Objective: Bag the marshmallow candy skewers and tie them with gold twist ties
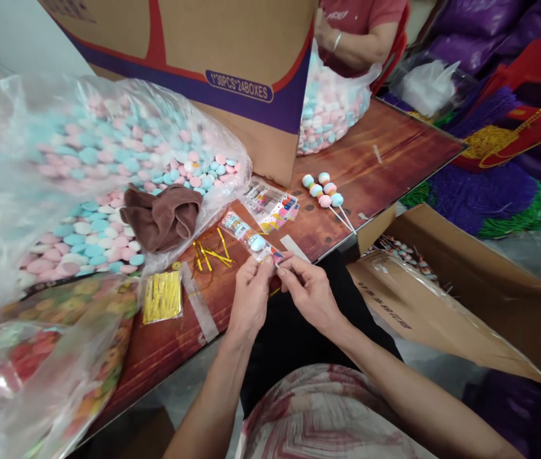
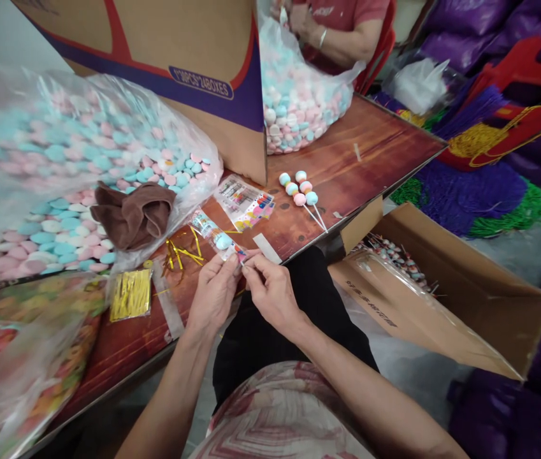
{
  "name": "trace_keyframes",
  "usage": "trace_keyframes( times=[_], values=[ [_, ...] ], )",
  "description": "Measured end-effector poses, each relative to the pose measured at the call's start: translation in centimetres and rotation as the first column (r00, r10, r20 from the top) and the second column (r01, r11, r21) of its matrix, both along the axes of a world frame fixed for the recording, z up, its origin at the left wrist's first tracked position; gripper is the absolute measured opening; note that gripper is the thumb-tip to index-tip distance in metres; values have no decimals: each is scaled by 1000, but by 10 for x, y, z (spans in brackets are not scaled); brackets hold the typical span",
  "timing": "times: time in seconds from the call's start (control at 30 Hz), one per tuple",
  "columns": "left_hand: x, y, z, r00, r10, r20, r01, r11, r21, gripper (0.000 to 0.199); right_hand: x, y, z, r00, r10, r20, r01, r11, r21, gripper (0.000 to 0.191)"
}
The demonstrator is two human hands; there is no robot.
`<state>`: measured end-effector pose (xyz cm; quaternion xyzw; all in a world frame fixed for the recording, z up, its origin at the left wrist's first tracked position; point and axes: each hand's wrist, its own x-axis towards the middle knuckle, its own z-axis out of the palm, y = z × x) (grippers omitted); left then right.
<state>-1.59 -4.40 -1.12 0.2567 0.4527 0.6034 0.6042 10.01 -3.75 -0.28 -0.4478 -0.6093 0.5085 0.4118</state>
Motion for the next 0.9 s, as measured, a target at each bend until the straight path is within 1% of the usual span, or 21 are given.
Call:
trace_keyframes(
  times=[0.07,0.13,0.2,0.27,0.33,0.4,0.43,0.5,0.53,0.57,0.6,0.63,0.67,0.7,0.73,0.77,0.8,0.83,0.87,0.9],
  values=[
    [1,-1,-3,997,58,-45,-57,998,31,23,-2,2,2,1000,13,-22,-14,999,-51,28],
    [2,-3,-6,987,122,-101,-115,991,67,23,-6,4,4,997,10,-70,-20,990,-142,28],
    [2,-6,-6,974,166,-153,-152,983,99,23,-15,5,8,987,-9,-161,-32,968,-249,31],
    [0,-10,-1,965,184,-185,-160,978,134,24,-27,5,13,955,-54,-290,-57,931,-360,34],
    [-7,-17,6,972,171,-161,-146,977,157,24,-40,2,18,900,-108,-422,-114,876,-468,34],
    [-17,-25,13,988,138,-65,-128,981,144,23,-51,-3,21,847,-134,-514,-207,808,-551,33],
    [-24,-29,16,991,130,-5,-128,983,128,22,-55,-6,22,827,-128,-547,-265,770,-581,31],
    [-36,-37,20,984,155,93,-164,982,97,20,-61,-11,22,804,-69,-591,-394,683,-616,29],
    [-42,-40,21,975,182,126,-193,977,85,19,-64,-12,21,801,-10,-599,-453,642,-618,28],
    [-46,-43,22,968,201,150,-214,974,73,18,-65,-12,20,805,74,-588,-502,614,-610,28],
    [-50,-45,22,962,215,171,-229,971,63,18,-66,-11,19,813,185,-552,-538,601,-591,29],
    [-53,-47,22,956,223,189,-237,970,54,17,-66,-8,19,819,314,-481,-562,610,-559,31],
    [-55,-47,22,951,235,203,-250,967,51,16,-65,-4,19,819,445,-362,-574,641,-510,32],
    [-57,-47,22,942,260,211,-277,959,55,15,-64,1,20,810,554,-190,-575,692,-436,32],
    [-58,-46,21,930,301,211,-321,945,67,15,-63,7,21,795,606,32,-561,754,-342,31],
    [-60,-45,20,915,349,203,-370,926,77,17,-61,15,22,770,575,276,-529,817,-227,28],
    [-61,-44,18,900,394,187,-413,907,79,18,-60,23,23,730,458,507,-482,871,-94,26],
    [-62,-42,16,891,423,167,-438,896,71,18,-59,32,24,666,285,690,-429,902,42,23],
    [-64,-41,14,888,437,144,-448,892,55,18,-59,41,23,584,109,805,-385,910,156,22],
    [-65,-40,11,892,435,120,-442,896,33,19,-59,51,23,496,-30,868,-362,901,238,23]
  ],
)
